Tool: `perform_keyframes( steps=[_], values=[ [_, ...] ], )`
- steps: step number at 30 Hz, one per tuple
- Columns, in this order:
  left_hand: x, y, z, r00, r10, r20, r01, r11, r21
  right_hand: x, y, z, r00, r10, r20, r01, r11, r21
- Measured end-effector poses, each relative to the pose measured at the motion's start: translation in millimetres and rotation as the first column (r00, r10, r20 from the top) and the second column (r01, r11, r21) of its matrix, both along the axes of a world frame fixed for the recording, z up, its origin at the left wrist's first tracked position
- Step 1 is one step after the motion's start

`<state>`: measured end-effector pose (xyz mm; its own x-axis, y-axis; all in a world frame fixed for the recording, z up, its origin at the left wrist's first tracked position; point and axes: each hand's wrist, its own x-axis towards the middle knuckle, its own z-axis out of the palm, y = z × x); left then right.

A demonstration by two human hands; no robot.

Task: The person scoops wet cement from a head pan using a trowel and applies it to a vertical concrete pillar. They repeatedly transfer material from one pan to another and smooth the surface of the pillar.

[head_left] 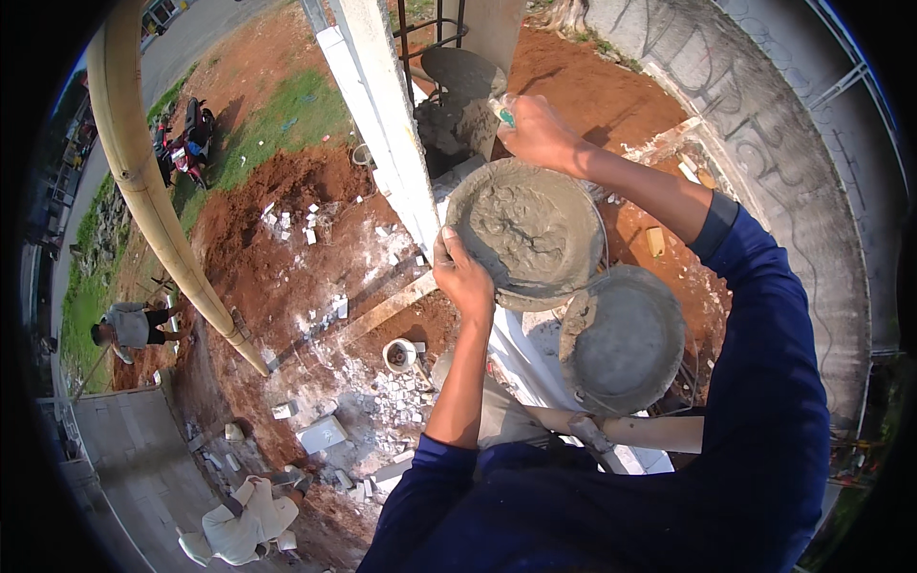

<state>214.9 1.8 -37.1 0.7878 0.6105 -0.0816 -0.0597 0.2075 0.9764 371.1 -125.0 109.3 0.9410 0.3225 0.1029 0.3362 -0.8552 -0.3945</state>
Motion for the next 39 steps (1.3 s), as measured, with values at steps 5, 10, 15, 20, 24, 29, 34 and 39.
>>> perform_keyframes(
  steps=[5, 10, 15, 20, 24, 29, 34, 39],
  values=[
    [-5, 10, -10, 0.999, -0.025, -0.028, 0.024, 1.000, -0.020, -51, -27, 82, 0.997, 0.035, -0.062, -0.053, 0.949, -0.311],
    [-11, 11, 0, 0.997, -0.034, -0.075, 0.030, 0.999, -0.044, -86, -25, 119, 0.981, 0.123, -0.150, -0.192, 0.714, -0.673],
    [-5, 11, -5, 0.985, -0.092, -0.144, 0.090, 0.996, -0.015, -83, -59, 6, 0.904, 0.373, -0.207, -0.420, 0.697, -0.580],
    [-5, 3, 9, 0.989, -0.100, -0.112, 0.087, 0.989, -0.115, -68, -102, -84, 0.843, 0.285, -0.456, -0.437, 0.856, -0.274],
    [-6, 7, 1, 0.991, -0.037, -0.126, 0.029, 0.997, -0.067, -88, -66, -25, 0.488, -0.045, -0.872, -0.144, 0.981, -0.131],
    [-3, 4, 13, 0.995, -0.068, -0.069, 0.057, 0.987, -0.151, -112, -67, -45, 0.318, -0.049, -0.947, 0.258, 0.965, 0.037],
    [-6, 10, 1, 0.983, -0.097, -0.157, 0.074, 0.987, -0.142, -124, -70, -28, 0.338, 0.012, -0.941, 0.324, 0.937, 0.129],
    [-6, 8, 1, 0.993, -0.046, -0.110, 0.041, 0.998, -0.047, -129, -85, -16, 0.311, 0.049, -0.949, 0.371, 0.913, 0.169]
  ],
)
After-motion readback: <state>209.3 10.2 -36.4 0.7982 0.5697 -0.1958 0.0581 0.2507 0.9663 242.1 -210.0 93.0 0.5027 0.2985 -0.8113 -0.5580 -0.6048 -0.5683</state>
